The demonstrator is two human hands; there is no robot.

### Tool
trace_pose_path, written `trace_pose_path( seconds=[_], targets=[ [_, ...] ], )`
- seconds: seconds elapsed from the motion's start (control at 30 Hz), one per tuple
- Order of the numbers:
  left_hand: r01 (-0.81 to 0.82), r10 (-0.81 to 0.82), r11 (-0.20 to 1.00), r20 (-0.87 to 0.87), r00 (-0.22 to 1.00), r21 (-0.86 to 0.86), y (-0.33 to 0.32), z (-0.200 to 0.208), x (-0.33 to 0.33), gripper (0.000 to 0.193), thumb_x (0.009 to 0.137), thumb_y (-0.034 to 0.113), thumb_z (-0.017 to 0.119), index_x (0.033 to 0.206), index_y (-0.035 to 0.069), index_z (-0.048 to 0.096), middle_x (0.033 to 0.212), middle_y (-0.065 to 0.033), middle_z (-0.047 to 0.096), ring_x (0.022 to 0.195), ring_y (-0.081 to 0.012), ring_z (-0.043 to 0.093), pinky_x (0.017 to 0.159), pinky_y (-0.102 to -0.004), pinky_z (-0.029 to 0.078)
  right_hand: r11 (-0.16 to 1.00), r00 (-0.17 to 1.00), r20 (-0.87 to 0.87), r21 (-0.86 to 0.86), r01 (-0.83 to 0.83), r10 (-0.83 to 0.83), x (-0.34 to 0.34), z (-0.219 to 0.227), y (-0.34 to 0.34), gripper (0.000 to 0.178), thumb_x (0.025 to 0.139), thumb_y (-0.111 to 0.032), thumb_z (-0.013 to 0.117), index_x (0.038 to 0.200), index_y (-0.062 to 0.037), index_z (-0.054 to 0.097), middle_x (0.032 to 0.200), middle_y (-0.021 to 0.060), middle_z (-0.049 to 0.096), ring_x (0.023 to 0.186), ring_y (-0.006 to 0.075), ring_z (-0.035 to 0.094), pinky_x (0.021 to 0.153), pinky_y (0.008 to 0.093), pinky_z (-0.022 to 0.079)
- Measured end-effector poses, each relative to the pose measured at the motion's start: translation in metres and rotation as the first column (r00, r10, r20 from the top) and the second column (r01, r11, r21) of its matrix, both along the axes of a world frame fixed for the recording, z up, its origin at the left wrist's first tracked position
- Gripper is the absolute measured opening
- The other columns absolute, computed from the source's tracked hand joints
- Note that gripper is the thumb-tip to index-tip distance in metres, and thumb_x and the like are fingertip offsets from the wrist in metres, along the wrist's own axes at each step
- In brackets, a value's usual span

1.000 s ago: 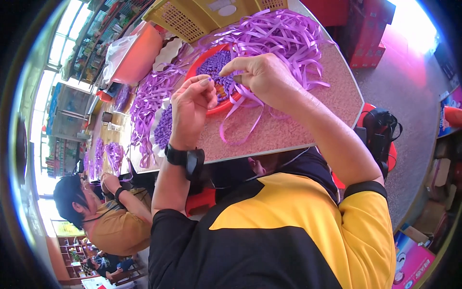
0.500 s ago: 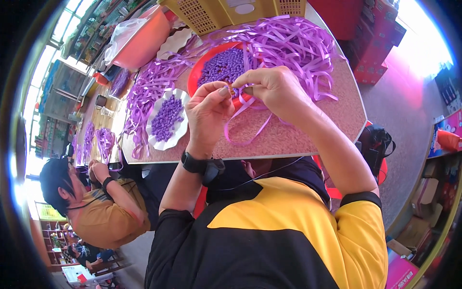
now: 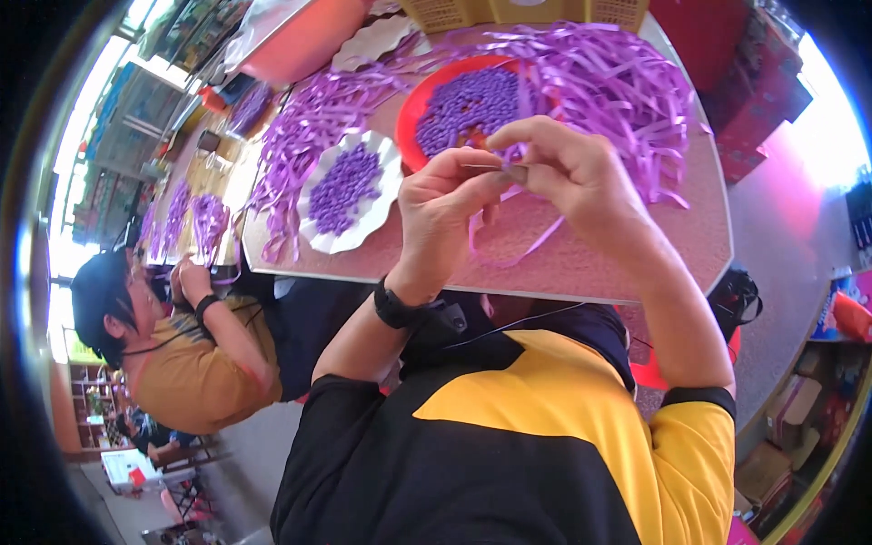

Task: Assembling or packaging purple plastic strips and purple beads at a factory workbench.

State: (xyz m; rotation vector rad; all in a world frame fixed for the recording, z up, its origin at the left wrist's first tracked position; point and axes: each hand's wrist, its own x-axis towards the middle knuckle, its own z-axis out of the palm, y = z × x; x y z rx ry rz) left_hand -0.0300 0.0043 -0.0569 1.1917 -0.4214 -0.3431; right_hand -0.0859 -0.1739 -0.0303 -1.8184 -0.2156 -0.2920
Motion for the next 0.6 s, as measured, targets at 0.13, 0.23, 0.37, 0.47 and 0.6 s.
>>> trace_pose_path(
  seconds=[0.13,0.23,0.37,0.47,0.6],
  targets=[
    [-0.232,0.063,0.912,0.444,0.894,0.338,0.036,0.0,0.025,0.009,0.081,0.001,0.071,0.09,0.003,0.071,0.078,-0.0021,0.066,0.066,-0.0118,0.06,0.059,-0.0249,0.046,0.999,0.988,0.15,-0.026,-0.039,0.042,-0.001,-0.005,-0.002,0.021,0.092,0.006,0.056,0.108,0.0002,0.068,0.092,0.005,0.068,0.09,0.011,0.063,0.08,0.0232,0.049],
    [-0.611,0.008,0.62,0.775,0.632,0.491,0.099,-0.013,0.067,0.015,0.07,-0.001,0.072,0.084,0.005,0.072,0.074,-0.009,0.061,0.072,-0.0239,0.061,0.066,-0.035,0.048,0.993,0.994,0.091,-0.095,0.076,-0.067,-0.001,0.002,-0.004,0.018,0.093,0.004,0.058,0.107,0.0,0.069,0.096,0.006,0.07,0.095,0.0122,0.064,0.084,0.024,0.051],
    [-0.635,-0.151,0.505,0.784,0.602,0.585,0.124,-0.013,0.079,0.014,0.07,0.001,0.072,0.083,0.005,0.071,0.08,-0.0095,0.061,0.083,-0.0287,0.061,0.072,-0.0391,0.048,0.993,0.996,0.005,-0.074,0.093,-0.092,0.002,-0.001,-0.003,0.015,0.093,0.0,0.06,0.105,-0.0002,0.069,0.096,0.0065,0.071,0.092,0.0127,0.066,0.083,0.0255,0.052],
    [-0.677,-0.33,0.42,0.797,0.506,0.604,0.123,-0.009,0.078,0.011,0.071,0.003,0.071,0.082,0.006,0.071,0.085,-0.0082,0.062,0.089,-0.0289,0.06,0.076,-0.0401,0.048,0.992,0.992,0.123,-0.121,0.034,-0.019,0.003,-0.005,-0.003,0.015,0.093,0.001,0.059,0.105,0.0017,0.069,0.095,0.0052,0.069,0.091,0.0112,0.064,0.08,0.0223,0.051],
    [-0.662,-0.363,0.459,0.805,0.469,0.593,0.126,-0.018,0.087,0.01,0.074,0.0,0.067,0.084,0.002,0.068,0.08,-0.0109,0.061,0.083,-0.0292,0.059,0.072,-0.0386,0.046,0.988,0.996,0.081,-0.156,-0.01,0.023,0.004,-0.006,-0.005,0.015,0.092,0.002,0.059,0.104,0.0028,0.069,0.099,0.0074,0.07,0.095,0.0136,0.066,0.085,0.0245,0.052]
  ],
)
